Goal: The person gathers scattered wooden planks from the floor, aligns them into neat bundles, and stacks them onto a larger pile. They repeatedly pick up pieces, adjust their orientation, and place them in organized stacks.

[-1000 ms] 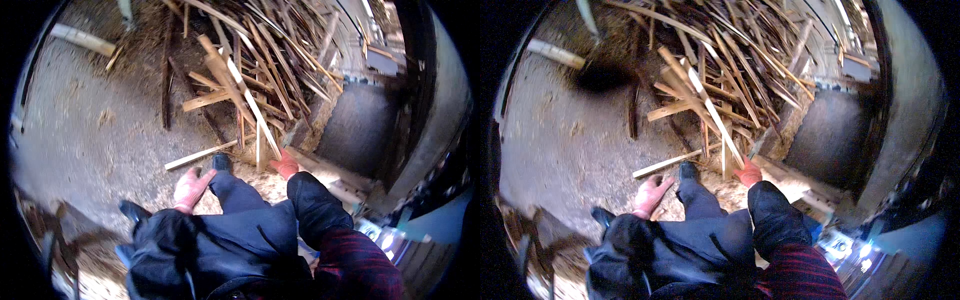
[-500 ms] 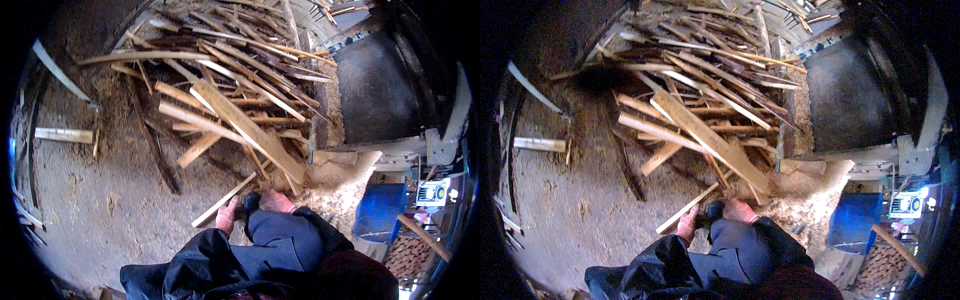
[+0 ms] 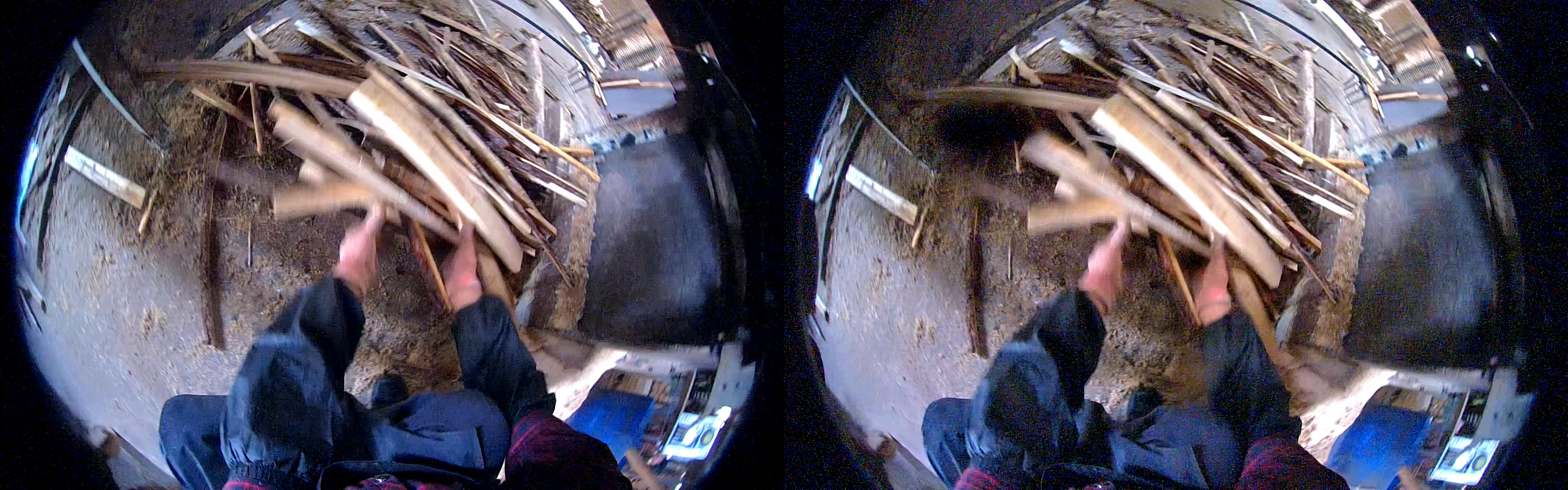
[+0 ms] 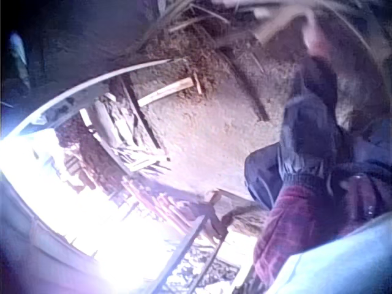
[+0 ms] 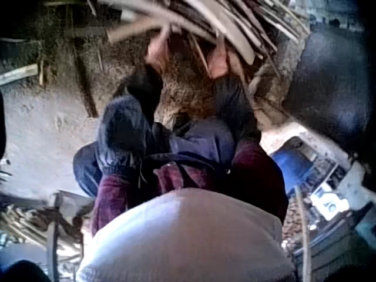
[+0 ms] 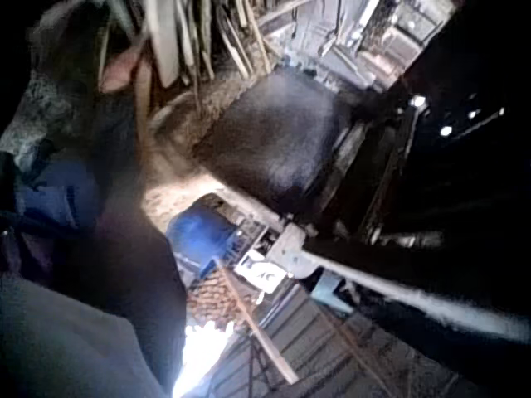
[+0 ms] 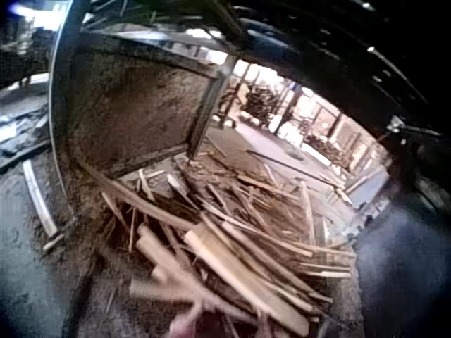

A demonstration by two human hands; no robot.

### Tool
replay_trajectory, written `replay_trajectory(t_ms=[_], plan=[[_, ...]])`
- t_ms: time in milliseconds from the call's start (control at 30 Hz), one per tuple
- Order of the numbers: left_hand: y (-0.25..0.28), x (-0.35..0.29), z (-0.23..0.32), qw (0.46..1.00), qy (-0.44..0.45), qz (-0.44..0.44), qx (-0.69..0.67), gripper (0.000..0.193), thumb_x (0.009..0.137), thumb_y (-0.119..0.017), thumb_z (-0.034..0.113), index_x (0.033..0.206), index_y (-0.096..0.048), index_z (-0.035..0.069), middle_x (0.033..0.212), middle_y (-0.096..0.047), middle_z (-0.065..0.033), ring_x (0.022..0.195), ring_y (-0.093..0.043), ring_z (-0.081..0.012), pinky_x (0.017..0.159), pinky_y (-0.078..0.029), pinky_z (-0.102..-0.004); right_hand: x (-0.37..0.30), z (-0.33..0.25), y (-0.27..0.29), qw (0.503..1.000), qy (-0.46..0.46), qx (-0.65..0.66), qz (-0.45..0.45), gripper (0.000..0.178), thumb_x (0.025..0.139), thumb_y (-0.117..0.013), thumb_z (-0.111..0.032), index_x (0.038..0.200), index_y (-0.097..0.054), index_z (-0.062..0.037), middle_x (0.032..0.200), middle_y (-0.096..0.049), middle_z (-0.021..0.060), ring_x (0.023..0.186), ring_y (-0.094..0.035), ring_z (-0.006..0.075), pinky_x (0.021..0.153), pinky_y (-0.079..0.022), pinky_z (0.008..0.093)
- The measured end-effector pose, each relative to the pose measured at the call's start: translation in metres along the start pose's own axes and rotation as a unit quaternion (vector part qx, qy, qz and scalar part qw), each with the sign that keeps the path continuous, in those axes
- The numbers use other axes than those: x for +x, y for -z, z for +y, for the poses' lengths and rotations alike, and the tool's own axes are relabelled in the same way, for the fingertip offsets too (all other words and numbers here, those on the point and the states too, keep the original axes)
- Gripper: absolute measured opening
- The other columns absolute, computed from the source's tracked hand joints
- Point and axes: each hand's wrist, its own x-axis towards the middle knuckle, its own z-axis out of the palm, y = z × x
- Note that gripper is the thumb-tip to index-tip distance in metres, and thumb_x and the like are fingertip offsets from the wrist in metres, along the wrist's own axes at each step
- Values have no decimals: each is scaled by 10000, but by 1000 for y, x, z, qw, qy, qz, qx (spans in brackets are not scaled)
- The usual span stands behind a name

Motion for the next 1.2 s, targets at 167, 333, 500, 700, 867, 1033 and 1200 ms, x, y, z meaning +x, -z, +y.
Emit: replay_trajectory(t_ms=[167, 333, 500, 700, 867, 1033, 1200], plan=[[-18, 70, 147, 946, -244, -81, 200, 527, 895, -607, 389, 1231, -533, -10, 1155, -600, -101, 1049, -539, -219, 918, -408, -327, 101, -57, -39, 991, -68, 64, 99, 891, 804, -479, -733, 1357, -388, -40, 1216, -532, 189, 1024, -558, 350, 907, -491, 394], [97, -48, 155, 898, -193, 89, 386, 516, 883, -614, 398, 1175, -569, -25, 1073, -614, -77, 950, -536, -158, 830, -425, -288, 127, -82, -39, 998, -29, -51, -7, 860, 797, -575, -662, 1370, -368, -54, 1287, -503, 162, 1137, -513, 313, 932, -480, 394], [212, -106, 119, 929, 2, 117, 352, 475, 893, -610, 367, 1192, -557, 2, 978, -630, -60, 847, -598, -172, 771, -471, -312, 121, -155, 107, 671, 222, -705, -56, 536, 846, -665, -370, 1251, -519, -50, 1150, -570, 72, 1006, -563, 218, 877, -479, 337], [267, -162, 136, 909, 50, 166, 379, 487, 882, -613, 383, 1211, -548, 29, 1009, -627, -52, 825, -591, -162, 710, -457, -282, -43, 39, 78, 576, 176, -793, -91, 807, 704, -754, -447, 1351, -442, -79, 1350, -448, 210, 1289, -385, 351, 1059, -328, 440], [252, -184, 136, 868, 63, 109, 480, 494, 854, -666, 356, 1206, -571, 23, 1061, -628, -55, 895, -580, -142, 772, -469, -274, -102, 146, 43, 355, 205, -871, -270, 962, 595, -788, -527, 1405, -399, -182, 1414, -381, 194, 1324, -289, 434, 1085, -240, 528], [302, -235, 160, 836, 0, 56, 546, 556, 845, -664, 412, 1185, -584, -20, 1127, -638, -126, 1033, -591, -200, 898, -461, -304, -53, 102, 46, 439, 232, -867, -33, 705, 773, -667, -429, 1335, -458, -58, 1332, -480, 211, 1262, -411, 365, 1054, -335, 425], [374, -329, 199, 739, -12, 166, 652, 627, 818, -606, 503, 1157, -591, -26, 1089, -639, -213, 1026, -611, -328, 884, -476, -379, -84, 84, 26, 443, 172, -875, -88, 462, 791, -657, -379, 1001, -632, 31, 923, -649, 263, 874, -628, 409, 759, -501, 433]])
